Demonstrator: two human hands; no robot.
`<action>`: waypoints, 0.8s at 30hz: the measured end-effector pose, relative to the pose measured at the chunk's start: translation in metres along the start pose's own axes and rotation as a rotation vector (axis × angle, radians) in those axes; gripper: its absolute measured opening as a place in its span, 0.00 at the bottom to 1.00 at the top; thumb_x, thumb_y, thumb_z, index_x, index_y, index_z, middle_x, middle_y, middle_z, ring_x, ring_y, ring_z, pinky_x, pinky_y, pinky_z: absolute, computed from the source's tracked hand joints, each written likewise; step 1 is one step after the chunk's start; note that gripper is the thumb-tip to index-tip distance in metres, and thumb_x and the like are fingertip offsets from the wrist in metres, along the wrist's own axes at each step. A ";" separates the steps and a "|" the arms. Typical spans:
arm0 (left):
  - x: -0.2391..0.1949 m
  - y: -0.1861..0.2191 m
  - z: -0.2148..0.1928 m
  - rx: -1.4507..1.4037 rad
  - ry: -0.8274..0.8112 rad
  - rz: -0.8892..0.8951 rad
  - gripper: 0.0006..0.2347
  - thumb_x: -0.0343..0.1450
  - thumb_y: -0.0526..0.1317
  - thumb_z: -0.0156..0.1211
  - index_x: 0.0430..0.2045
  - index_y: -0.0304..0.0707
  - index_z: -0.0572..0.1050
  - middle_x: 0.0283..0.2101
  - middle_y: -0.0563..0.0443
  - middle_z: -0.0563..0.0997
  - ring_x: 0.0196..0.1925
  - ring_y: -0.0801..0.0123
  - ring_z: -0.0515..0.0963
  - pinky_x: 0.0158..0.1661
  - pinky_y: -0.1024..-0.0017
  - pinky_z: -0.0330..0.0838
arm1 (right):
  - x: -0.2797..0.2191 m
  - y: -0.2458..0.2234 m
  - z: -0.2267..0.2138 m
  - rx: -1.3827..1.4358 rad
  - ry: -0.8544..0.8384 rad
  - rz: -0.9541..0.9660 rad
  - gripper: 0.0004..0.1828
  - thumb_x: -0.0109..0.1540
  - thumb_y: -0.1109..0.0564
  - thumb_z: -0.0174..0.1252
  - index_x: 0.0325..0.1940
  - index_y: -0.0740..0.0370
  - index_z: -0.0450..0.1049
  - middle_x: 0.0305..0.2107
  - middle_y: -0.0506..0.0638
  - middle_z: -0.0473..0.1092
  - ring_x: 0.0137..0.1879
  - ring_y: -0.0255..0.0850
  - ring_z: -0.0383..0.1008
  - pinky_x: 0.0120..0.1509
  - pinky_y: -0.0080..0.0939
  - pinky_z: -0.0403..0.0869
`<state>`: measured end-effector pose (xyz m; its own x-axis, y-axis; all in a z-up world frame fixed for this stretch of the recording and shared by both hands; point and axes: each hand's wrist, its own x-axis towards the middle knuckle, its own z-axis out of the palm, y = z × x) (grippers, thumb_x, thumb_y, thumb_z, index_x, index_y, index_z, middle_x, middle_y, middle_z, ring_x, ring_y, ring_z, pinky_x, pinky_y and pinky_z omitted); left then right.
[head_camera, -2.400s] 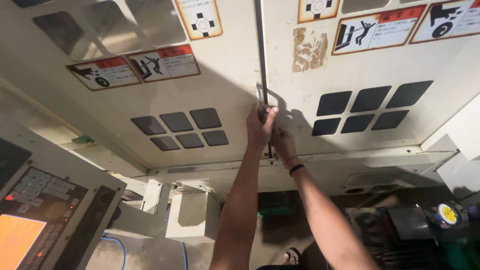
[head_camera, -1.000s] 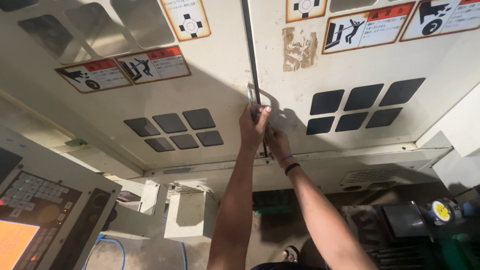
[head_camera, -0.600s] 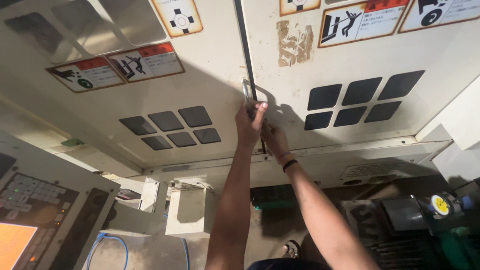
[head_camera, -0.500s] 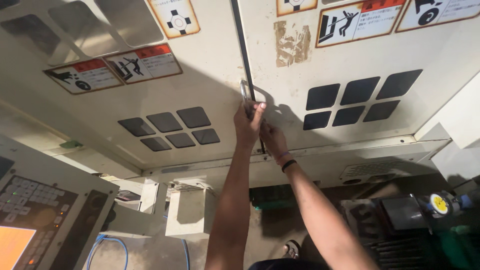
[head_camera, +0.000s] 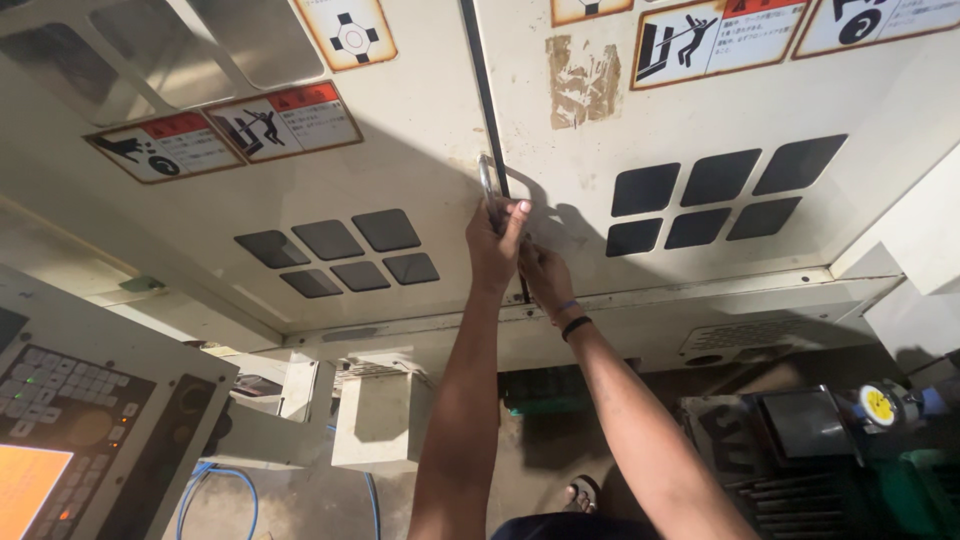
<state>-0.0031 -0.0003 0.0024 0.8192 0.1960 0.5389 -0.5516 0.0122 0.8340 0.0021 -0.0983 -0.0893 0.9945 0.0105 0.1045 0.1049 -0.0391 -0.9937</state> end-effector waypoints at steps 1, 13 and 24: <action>0.000 -0.001 0.000 0.002 0.001 -0.002 0.09 0.73 0.40 0.68 0.31 0.33 0.76 0.21 0.66 0.67 0.23 0.85 0.61 0.25 0.81 0.57 | 0.000 0.000 0.000 -0.007 0.003 0.000 0.30 0.69 0.37 0.47 0.31 0.66 0.73 0.20 0.44 0.65 0.27 0.31 0.61 0.30 0.38 0.62; 0.001 -0.009 -0.001 0.037 0.014 0.008 0.10 0.73 0.42 0.69 0.33 0.33 0.77 0.27 0.62 0.75 0.27 0.83 0.68 0.29 0.80 0.63 | -0.003 0.003 0.000 -0.011 0.015 -0.015 0.29 0.68 0.36 0.48 0.33 0.65 0.74 0.17 0.46 0.66 0.24 0.34 0.65 0.28 0.42 0.65; 0.000 -0.005 -0.005 0.066 0.005 0.052 0.11 0.72 0.43 0.68 0.33 0.33 0.77 0.26 0.62 0.75 0.27 0.83 0.69 0.29 0.80 0.64 | -0.001 -0.004 0.008 -0.335 0.108 0.005 0.36 0.70 0.33 0.39 0.37 0.66 0.77 0.17 0.58 0.69 0.26 0.52 0.75 0.34 0.53 0.69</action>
<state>-0.0009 0.0045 -0.0027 0.7887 0.1991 0.5816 -0.5819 -0.0631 0.8108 0.0009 -0.0897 -0.0855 0.9880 -0.0960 0.1211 0.0783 -0.3645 -0.9279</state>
